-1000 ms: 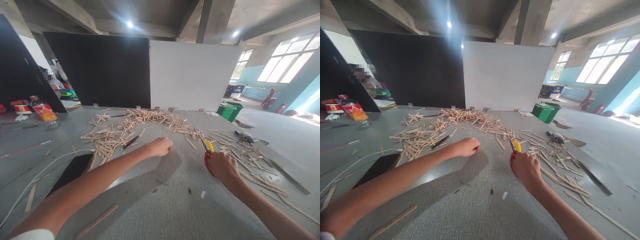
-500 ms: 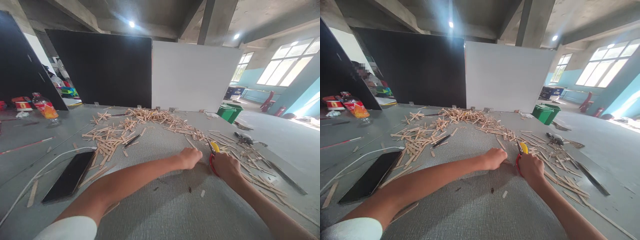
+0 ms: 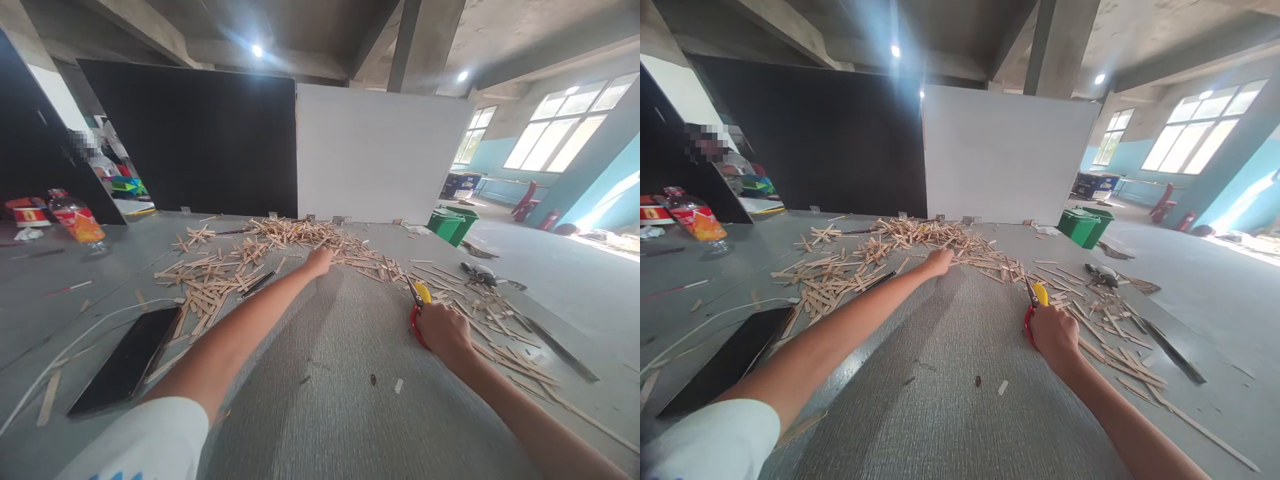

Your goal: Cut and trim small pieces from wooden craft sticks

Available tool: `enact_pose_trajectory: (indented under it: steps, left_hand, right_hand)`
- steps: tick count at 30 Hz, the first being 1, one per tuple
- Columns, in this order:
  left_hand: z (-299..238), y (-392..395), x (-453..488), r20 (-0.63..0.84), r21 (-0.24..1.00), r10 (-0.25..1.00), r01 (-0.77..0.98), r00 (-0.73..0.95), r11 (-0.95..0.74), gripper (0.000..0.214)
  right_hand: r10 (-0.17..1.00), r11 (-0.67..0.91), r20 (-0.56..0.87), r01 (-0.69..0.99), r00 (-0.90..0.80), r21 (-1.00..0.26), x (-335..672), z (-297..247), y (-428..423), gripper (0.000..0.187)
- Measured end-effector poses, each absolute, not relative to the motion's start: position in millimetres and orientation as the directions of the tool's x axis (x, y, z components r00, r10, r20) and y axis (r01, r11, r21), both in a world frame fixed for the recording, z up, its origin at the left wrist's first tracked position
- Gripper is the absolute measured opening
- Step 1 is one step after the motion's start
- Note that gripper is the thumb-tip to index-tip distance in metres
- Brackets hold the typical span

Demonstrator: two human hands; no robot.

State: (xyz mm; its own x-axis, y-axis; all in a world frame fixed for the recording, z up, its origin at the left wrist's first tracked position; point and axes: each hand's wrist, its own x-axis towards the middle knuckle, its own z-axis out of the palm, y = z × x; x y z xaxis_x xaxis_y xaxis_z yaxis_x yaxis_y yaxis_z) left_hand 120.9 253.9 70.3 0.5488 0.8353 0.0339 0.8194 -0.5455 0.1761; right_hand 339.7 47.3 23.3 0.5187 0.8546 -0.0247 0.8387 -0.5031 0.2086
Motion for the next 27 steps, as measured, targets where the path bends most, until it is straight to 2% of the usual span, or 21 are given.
enact_pose_trajectory:
  steps: [7,15,19,27]
  left_hand:
    - [73.6,242.9,74.7,0.029,0.233,0.834,0.808,0.551,-0.542,0.036]
    - [36.8,125.4,62.6,-0.086,0.391,0.639,0.616,0.764,-0.684,0.03]
    - [25.3,106.5,48.5,-0.067,0.356,0.703,0.675,0.708,-0.646,0.029]
    - [14.0,151.5,24.4,0.064,0.227,0.832,0.804,0.551,-0.55,0.032]
  right_hand:
    - [0.859,-0.496,-0.022,0.841,0.512,0.215,339.7,21.6,48.1,0.022]
    - [0.852,-0.503,-0.037,0.837,0.522,0.218,340.3,21.4,47.5,0.024]
    - [0.85,-0.505,-0.041,0.835,0.525,0.217,339.1,22.8,46.8,0.024]
    - [0.847,-0.51,-0.041,0.833,0.529,0.214,338.9,23.2,47.2,0.023]
